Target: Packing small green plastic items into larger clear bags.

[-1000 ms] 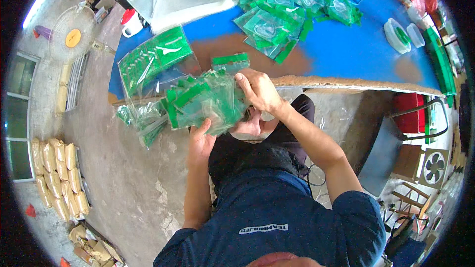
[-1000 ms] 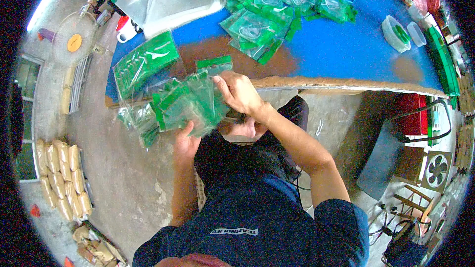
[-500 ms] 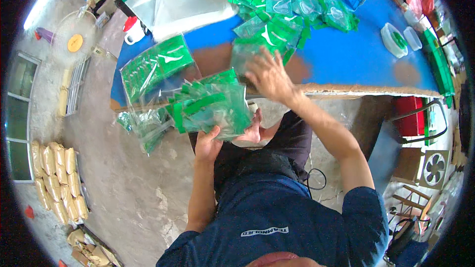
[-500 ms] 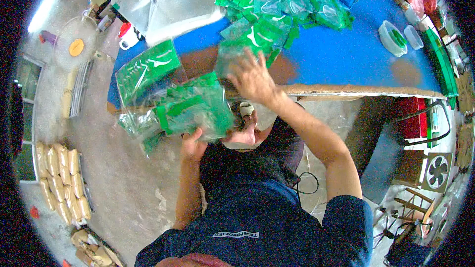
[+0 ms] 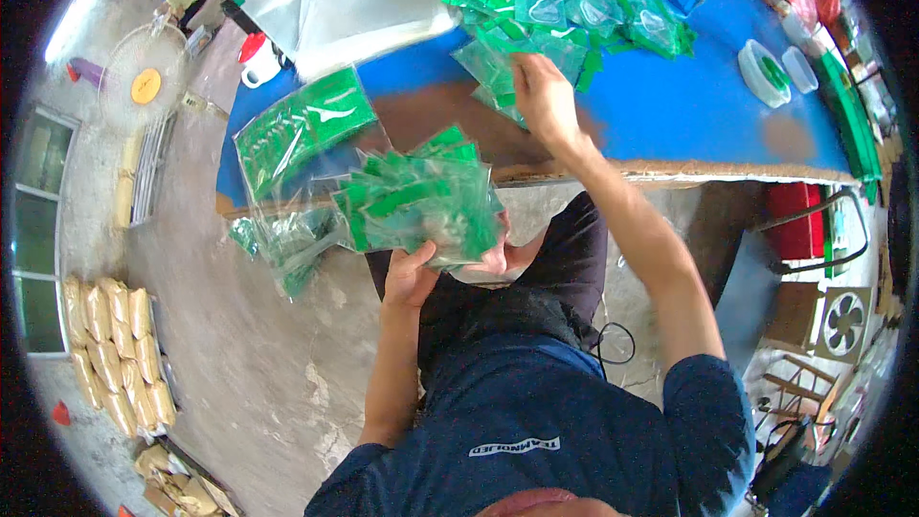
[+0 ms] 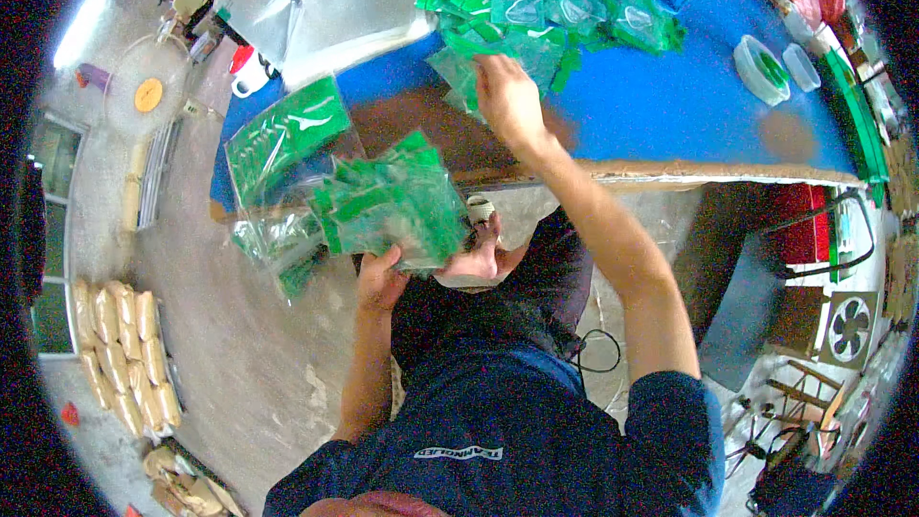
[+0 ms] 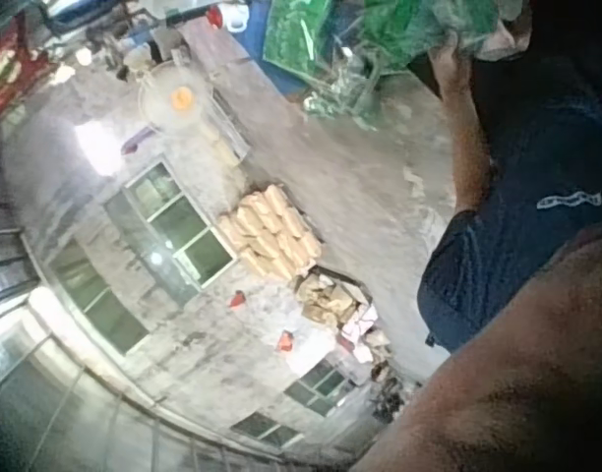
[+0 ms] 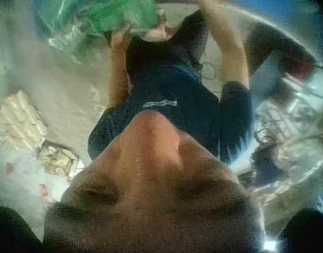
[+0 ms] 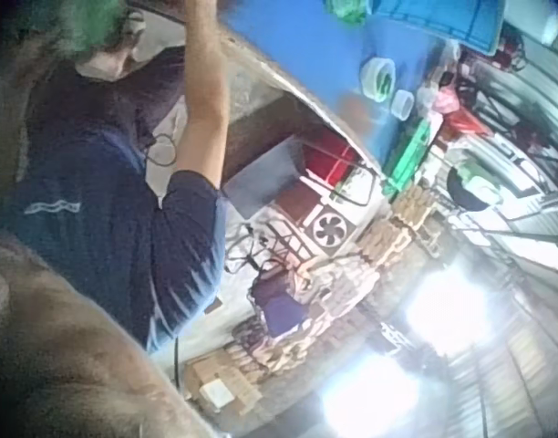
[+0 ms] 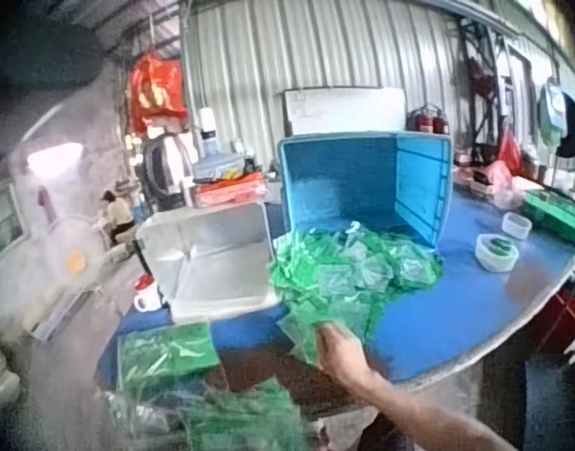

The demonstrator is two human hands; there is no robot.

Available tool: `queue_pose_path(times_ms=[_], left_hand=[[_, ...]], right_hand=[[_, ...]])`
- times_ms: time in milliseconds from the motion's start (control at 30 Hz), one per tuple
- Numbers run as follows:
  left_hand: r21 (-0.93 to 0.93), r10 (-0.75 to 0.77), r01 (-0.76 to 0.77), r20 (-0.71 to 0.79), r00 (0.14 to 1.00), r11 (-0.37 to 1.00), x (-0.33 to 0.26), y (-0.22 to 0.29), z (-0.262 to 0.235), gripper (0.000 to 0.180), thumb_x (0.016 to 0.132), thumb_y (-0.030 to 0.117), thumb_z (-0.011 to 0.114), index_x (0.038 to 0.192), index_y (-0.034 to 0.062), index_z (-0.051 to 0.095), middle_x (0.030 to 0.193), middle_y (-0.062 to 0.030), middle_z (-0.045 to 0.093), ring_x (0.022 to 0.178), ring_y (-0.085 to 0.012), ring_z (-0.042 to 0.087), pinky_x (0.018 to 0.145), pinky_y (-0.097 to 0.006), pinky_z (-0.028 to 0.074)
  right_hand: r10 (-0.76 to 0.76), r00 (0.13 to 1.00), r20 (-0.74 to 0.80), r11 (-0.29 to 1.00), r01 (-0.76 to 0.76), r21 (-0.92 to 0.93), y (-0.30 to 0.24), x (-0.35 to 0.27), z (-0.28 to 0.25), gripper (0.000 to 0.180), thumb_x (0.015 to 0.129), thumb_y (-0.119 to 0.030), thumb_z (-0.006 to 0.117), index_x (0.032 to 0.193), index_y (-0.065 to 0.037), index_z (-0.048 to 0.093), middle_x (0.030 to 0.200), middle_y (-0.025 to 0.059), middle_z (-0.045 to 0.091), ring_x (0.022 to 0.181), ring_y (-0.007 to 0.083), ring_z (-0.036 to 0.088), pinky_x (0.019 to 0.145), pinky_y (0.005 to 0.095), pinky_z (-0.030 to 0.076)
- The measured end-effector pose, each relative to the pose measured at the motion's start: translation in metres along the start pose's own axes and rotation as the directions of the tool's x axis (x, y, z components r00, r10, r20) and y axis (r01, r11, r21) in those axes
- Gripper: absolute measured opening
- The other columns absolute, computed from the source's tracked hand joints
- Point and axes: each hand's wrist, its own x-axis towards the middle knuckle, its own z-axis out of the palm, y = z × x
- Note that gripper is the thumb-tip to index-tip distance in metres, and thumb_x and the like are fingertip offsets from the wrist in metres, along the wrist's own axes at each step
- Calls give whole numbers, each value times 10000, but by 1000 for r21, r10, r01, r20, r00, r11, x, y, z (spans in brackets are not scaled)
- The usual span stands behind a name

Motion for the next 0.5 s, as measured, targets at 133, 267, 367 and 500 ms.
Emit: queue_pose_path(times_ms=[133,267,367,500], left_hand=[[-415,65,41,239,969,909,10,4,-17,534,860,32,689,1348,52,474,1310,-78,567,1221,-240,543,1046,-436,442],[-222,27,-36,-41,999,974,23,8,10,562,841,15,711,1346,60,468,1314,-72,564,1223,-240,544,1054,-428,442],[-115,21,-24,-32,999,993,17,9,18,565,871,24,674,1382,49,434,1328,-78,550,1245,-245,528,1063,-443,426],[95,17,-2,-156,988,995,4,-5,10,556,907,22,608,1417,32,387,1348,-108,529,1246,-275,527,1059,-455,423]], right_hand=[[546,741,391,420,-646,637,-74,-50,-24,204,906,-175,660,977,10,613,810,64,657,722,113,575,654,316,488],[457,678,576,423,-735,530,-74,-61,-14,321,969,-330,560,968,-19,636,808,117,654,746,185,608,689,358,491],[423,880,216,905,-420,-60,-48,3,1,504,970,-482,476,1044,-22,666,964,237,629,943,414,603,803,444,501],[253,892,373,847,-18,-531,-15,14,34,480,933,-448,546,1158,-28,611,1181,253,542,1092,413,523,899,526,455]])
